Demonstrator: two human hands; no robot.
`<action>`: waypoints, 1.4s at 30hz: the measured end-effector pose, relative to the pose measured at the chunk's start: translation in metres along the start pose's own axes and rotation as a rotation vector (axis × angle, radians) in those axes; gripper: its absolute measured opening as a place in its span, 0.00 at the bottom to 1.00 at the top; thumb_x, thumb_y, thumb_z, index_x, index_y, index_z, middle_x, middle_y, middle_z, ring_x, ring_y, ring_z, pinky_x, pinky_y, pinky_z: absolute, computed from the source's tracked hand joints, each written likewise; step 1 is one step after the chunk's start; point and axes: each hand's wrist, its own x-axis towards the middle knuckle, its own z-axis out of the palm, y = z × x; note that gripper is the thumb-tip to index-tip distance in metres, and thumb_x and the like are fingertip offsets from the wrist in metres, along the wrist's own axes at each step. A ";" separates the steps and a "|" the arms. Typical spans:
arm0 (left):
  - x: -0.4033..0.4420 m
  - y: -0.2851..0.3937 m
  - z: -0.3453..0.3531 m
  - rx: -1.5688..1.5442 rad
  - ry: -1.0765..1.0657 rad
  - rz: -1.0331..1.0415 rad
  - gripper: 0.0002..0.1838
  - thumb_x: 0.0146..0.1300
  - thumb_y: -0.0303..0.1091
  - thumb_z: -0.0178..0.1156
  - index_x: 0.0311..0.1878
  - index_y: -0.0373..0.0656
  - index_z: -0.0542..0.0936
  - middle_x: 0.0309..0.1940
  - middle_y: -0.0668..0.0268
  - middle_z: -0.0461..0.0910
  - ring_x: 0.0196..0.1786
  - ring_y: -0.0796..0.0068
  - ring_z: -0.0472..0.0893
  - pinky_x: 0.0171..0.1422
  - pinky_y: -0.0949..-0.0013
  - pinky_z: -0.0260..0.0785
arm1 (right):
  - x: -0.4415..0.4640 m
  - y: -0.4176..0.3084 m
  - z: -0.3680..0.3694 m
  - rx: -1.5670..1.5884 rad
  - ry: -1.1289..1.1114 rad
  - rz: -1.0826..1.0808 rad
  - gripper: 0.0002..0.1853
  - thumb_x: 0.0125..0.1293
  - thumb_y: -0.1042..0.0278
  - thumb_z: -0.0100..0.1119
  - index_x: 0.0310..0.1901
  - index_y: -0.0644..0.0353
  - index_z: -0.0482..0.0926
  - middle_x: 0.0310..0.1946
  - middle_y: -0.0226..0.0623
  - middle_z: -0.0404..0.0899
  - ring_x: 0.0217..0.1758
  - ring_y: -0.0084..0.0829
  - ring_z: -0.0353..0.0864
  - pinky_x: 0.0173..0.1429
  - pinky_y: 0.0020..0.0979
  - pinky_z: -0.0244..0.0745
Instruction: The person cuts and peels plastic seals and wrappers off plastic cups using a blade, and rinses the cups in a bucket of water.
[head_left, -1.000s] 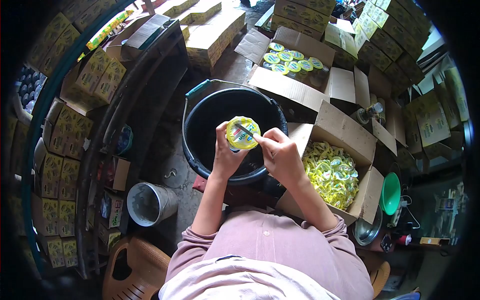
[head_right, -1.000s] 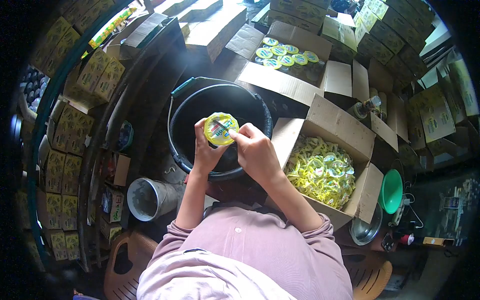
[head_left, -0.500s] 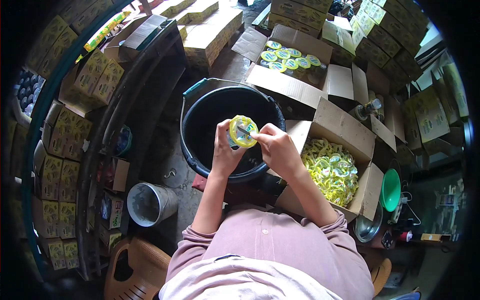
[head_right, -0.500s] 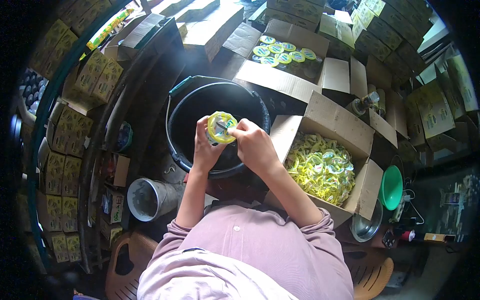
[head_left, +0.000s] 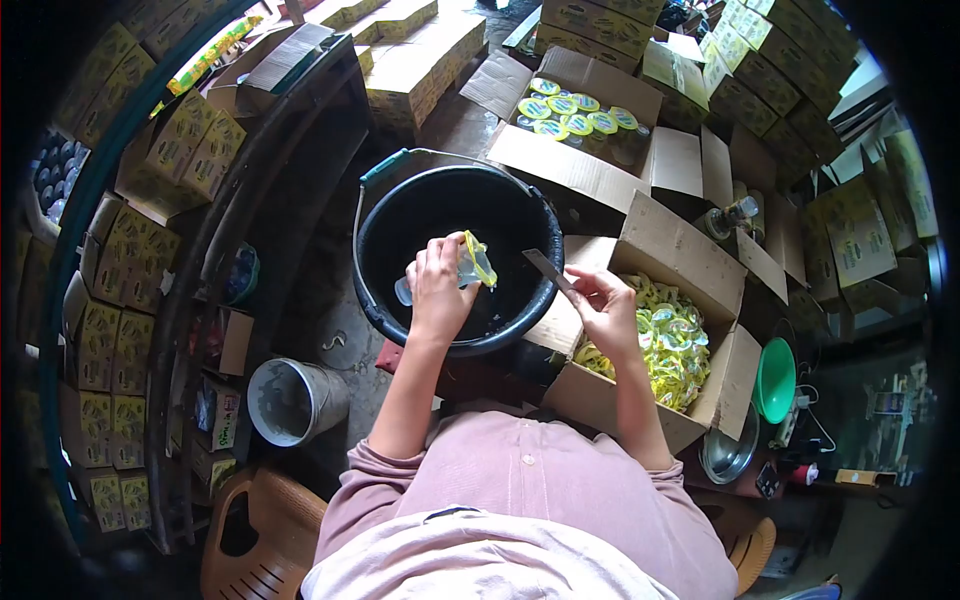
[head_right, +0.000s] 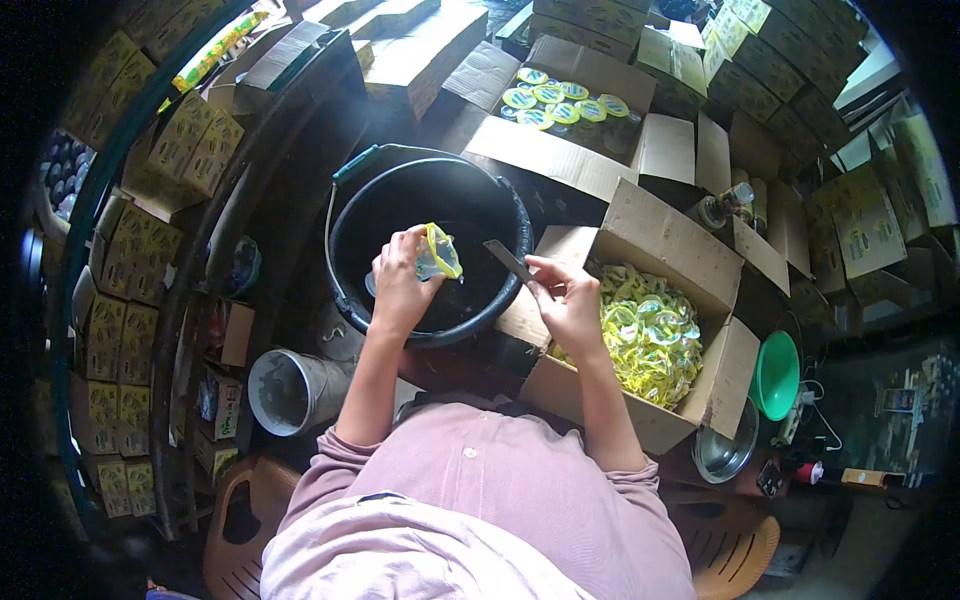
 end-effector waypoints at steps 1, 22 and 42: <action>0.002 -0.001 0.001 0.057 -0.023 0.019 0.32 0.38 0.28 0.68 0.51 0.47 0.69 0.43 0.63 0.70 0.49 0.61 0.70 0.54 0.59 0.58 | -0.002 0.012 0.000 0.055 0.029 0.077 0.15 0.52 0.82 0.58 0.42 0.59 0.80 0.27 0.32 0.78 0.28 0.19 0.77 0.35 0.22 0.74; 0.039 0.001 -0.005 0.746 -0.337 0.344 0.22 0.37 0.24 0.63 0.42 0.48 0.75 0.38 0.63 0.72 0.47 0.65 0.70 0.53 0.64 0.57 | -0.030 0.046 0.000 0.529 0.277 0.235 0.16 0.53 0.79 0.61 0.45 0.65 0.75 0.29 0.31 0.78 0.30 0.19 0.76 0.37 0.21 0.75; 0.046 0.006 -0.048 0.783 -0.340 0.216 0.27 0.37 0.23 0.64 0.46 0.42 0.69 0.39 0.63 0.75 0.48 0.66 0.73 0.57 0.61 0.55 | 0.106 0.044 0.108 -0.888 -0.629 -0.138 0.07 0.40 0.83 0.58 0.26 0.67 0.79 0.32 0.52 0.78 0.40 0.47 0.79 0.43 0.38 0.77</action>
